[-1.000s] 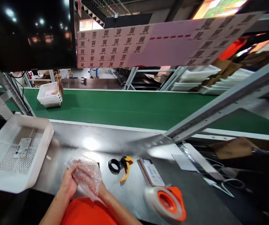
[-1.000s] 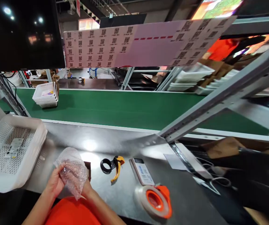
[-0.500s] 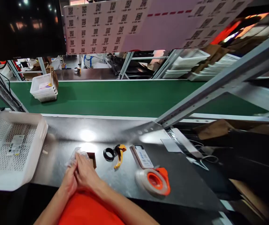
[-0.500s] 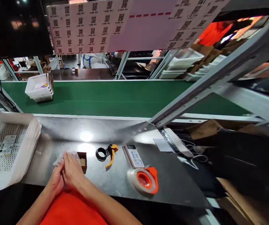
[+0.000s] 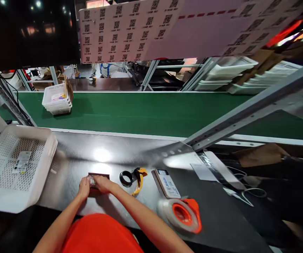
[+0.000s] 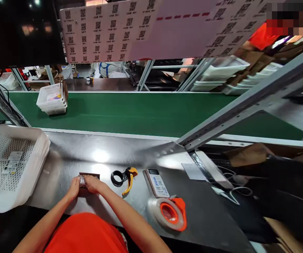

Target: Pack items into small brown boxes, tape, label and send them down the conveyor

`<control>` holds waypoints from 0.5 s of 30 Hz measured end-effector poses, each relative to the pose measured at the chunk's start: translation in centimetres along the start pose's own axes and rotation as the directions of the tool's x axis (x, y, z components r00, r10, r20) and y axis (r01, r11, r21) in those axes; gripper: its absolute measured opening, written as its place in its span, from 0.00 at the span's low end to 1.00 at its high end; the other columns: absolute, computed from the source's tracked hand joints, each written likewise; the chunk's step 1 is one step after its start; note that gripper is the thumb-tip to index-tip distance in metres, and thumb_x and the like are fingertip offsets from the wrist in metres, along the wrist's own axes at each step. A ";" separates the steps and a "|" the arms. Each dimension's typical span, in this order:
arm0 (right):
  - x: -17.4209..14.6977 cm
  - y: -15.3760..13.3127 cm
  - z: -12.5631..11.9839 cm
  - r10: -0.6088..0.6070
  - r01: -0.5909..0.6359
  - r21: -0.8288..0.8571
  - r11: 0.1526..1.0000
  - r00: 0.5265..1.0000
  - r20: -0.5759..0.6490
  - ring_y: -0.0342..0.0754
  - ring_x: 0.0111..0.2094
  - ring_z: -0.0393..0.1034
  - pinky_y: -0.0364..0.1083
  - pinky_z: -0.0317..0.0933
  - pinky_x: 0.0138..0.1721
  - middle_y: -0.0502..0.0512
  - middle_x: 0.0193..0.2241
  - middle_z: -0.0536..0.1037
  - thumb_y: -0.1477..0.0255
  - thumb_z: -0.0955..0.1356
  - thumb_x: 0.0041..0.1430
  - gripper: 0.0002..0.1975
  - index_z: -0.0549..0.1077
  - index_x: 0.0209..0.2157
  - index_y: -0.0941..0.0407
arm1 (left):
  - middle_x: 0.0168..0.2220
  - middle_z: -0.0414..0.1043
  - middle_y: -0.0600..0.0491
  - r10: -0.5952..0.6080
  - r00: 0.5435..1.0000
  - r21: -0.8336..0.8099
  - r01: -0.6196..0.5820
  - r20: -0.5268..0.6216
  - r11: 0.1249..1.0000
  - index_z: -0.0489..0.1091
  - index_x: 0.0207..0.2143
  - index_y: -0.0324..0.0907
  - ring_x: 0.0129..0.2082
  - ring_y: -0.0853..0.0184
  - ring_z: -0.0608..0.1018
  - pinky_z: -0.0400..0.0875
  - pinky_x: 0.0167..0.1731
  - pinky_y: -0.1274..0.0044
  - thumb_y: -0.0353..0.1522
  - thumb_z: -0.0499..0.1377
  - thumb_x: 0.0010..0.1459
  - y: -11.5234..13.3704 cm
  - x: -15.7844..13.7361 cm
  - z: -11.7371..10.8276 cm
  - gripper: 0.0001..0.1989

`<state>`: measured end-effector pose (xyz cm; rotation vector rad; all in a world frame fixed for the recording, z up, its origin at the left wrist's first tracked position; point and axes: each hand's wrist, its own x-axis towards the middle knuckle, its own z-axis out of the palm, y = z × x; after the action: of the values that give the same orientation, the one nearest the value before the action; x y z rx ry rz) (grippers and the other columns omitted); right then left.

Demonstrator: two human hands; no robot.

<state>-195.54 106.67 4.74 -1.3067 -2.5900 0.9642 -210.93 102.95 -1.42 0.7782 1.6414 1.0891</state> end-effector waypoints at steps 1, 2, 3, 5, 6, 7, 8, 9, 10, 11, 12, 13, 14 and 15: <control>0.4 -0.1 0.3 0.014 -0.014 0.028 1.000 1.000 -0.023 0.53 0.41 0.79 0.47 0.70 0.44 0.62 0.39 0.84 0.81 0.70 0.54 0.10 0.80 0.40 0.61 | 0.43 0.80 0.43 0.012 1.000 0.029 -0.012 0.003 0.999 0.75 0.34 0.41 0.59 0.52 0.76 0.59 0.68 0.67 0.32 0.61 0.60 -0.3 0.1 0.1 0.04; 0.7 -0.2 0.5 0.025 -0.022 0.052 0.998 0.998 -0.052 0.52 0.40 0.79 0.46 0.69 0.43 0.60 0.38 0.84 0.81 0.69 0.55 0.08 0.80 0.37 0.61 | 0.45 0.80 0.43 0.025 1.000 0.060 -0.025 0.003 0.998 0.75 0.36 0.42 0.59 0.53 0.76 0.59 0.68 0.67 0.32 0.61 0.61 -0.6 0.2 0.2 0.04; 0.9 -0.2 0.6 0.032 -0.026 0.070 0.997 0.996 -0.080 0.52 0.40 0.79 0.46 0.68 0.43 0.60 0.37 0.84 0.81 0.68 0.56 0.07 0.79 0.34 0.61 | 0.46 0.80 0.43 0.040 0.999 0.092 -0.040 0.003 0.995 0.75 0.38 0.42 0.59 0.54 0.76 0.59 0.68 0.68 0.33 0.60 0.62 -0.9 0.3 0.1 0.05; 1.0 -0.4 0.6 0.030 -0.023 0.073 0.997 0.994 -0.104 0.52 0.40 0.79 0.46 0.69 0.44 0.60 0.36 0.83 0.82 0.67 0.57 0.07 0.79 0.32 0.61 | 0.49 0.79 0.41 0.076 0.997 0.159 -0.077 0.012 0.984 0.74 0.41 0.41 0.60 0.54 0.75 0.60 0.67 0.68 0.34 0.58 0.64 -1.5 0.4 0.1 0.08; 0.9 -0.4 0.4 0.021 -0.015 0.057 0.998 0.995 -0.093 0.53 0.41 0.80 0.47 0.69 0.45 0.61 0.36 0.84 0.82 0.68 0.57 0.07 0.80 0.32 0.61 | 0.50 0.78 0.40 0.095 0.995 0.192 -0.097 0.020 0.977 0.74 0.42 0.40 0.60 0.54 0.76 0.60 0.67 0.68 0.35 0.57 0.65 -1.7 0.4 0.1 0.10; 0.8 -0.4 0.2 0.008 -0.005 0.033 0.999 0.997 -0.073 0.54 0.43 0.80 0.48 0.70 0.48 0.62 0.38 0.84 0.81 0.69 0.57 0.07 0.80 0.33 0.61 | 0.51 0.78 0.39 0.113 0.993 0.224 -0.117 0.030 0.968 0.74 0.43 0.40 0.59 0.54 0.76 0.61 0.66 0.67 0.36 0.55 0.66 -2.0 0.5 0.1 0.11; 0.5 -0.4 0.1 -0.005 0.005 0.004 1.000 0.999 -0.049 0.56 0.46 0.79 0.50 0.70 0.51 0.63 0.41 0.85 0.80 0.70 0.58 0.06 0.81 0.35 0.60 | 0.52 0.78 0.39 0.130 0.991 0.254 -0.135 0.038 0.958 0.74 0.44 0.40 0.59 0.54 0.76 0.62 0.66 0.66 0.36 0.54 0.66 -2.2 0.5 0.2 0.13; 0.1 -0.3 0.0 -0.009 0.009 -0.027 1.000 1.000 -0.028 0.57 0.50 0.78 0.52 0.69 0.55 0.64 0.45 0.84 0.78 0.71 0.59 0.06 0.82 0.38 0.59 | 0.52 0.78 0.39 0.143 0.989 0.284 -0.150 0.045 0.947 0.74 0.46 0.40 0.59 0.54 0.76 0.63 0.66 0.66 0.36 0.52 0.67 -2.4 0.6 0.4 0.14; -0.2 -0.3 0.0 0.001 -0.002 -0.060 0.998 1.000 -0.015 0.58 0.55 0.76 0.54 0.67 0.58 0.66 0.49 0.83 0.77 0.71 0.61 0.07 0.82 0.40 0.58 | 0.52 0.78 0.39 0.154 0.987 0.312 -0.162 0.050 0.936 0.74 0.47 0.40 0.58 0.54 0.77 0.63 0.66 0.65 0.36 0.51 0.67 -2.6 0.6 0.5 0.15; -0.5 -0.2 0.1 0.033 -0.034 -0.094 0.995 0.999 -0.011 0.59 0.58 0.73 0.56 0.66 0.60 0.67 0.52 0.82 0.76 0.70 0.64 0.08 0.82 0.42 0.58 | 0.51 0.78 0.40 0.163 0.985 0.339 -0.173 0.057 0.925 0.74 0.47 0.40 0.58 0.54 0.77 0.64 0.66 0.64 0.35 0.50 0.67 -2.8 0.7 0.7 0.16; -0.8 -0.1 0.4 0.083 -0.083 -0.126 0.989 0.997 -0.009 0.60 0.59 0.73 0.58 0.66 0.60 0.69 0.54 0.81 0.77 0.68 0.66 0.10 0.81 0.44 0.59 | 0.51 0.78 0.40 0.172 0.983 0.364 -0.184 0.064 0.913 0.74 0.48 0.40 0.57 0.54 0.77 0.65 0.66 0.63 0.35 0.49 0.67 -3.0 0.7 0.8 0.17; -0.9 -0.1 0.7 0.145 -0.144 -0.154 0.977 0.989 -0.005 0.60 0.57 0.74 0.59 0.68 0.59 0.69 0.53 0.81 0.77 0.67 0.68 0.10 0.81 0.45 0.61 | 0.51 0.78 0.39 0.183 0.980 0.389 -0.197 0.073 0.900 0.74 0.49 0.40 0.57 0.54 0.77 0.65 0.66 0.63 0.35 0.48 0.68 -3.2 0.8 0.9 0.17; -0.8 0.0 1.2 0.211 -0.207 -0.175 0.963 0.977 0.004 0.58 0.54 0.76 0.59 0.71 0.56 0.67 0.51 0.81 0.76 0.67 0.69 0.09 0.80 0.46 0.62 | 0.52 0.78 0.38 0.195 0.977 0.412 -0.212 0.084 0.886 0.74 0.50 0.40 0.58 0.54 0.77 0.65 0.66 0.62 0.35 0.48 0.68 -3.4 0.8 1.0 0.19; -0.7 0.0 1.6 0.268 -0.261 -0.187 0.947 0.963 0.013 0.56 0.50 0.78 0.57 0.73 0.52 0.64 0.48 0.82 0.75 0.69 0.70 0.08 0.79 0.46 0.62 | 0.52 0.78 0.37 0.209 0.973 0.434 -0.230 0.097 0.871 0.74 0.51 0.39 0.58 0.53 0.76 0.65 0.65 0.62 0.36 0.47 0.68 -3.5 0.9 1.0 0.20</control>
<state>-195.62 105.40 3.61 -1.7351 -2.6321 0.8046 -210.21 102.69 -5.10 1.3061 1.8184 0.8439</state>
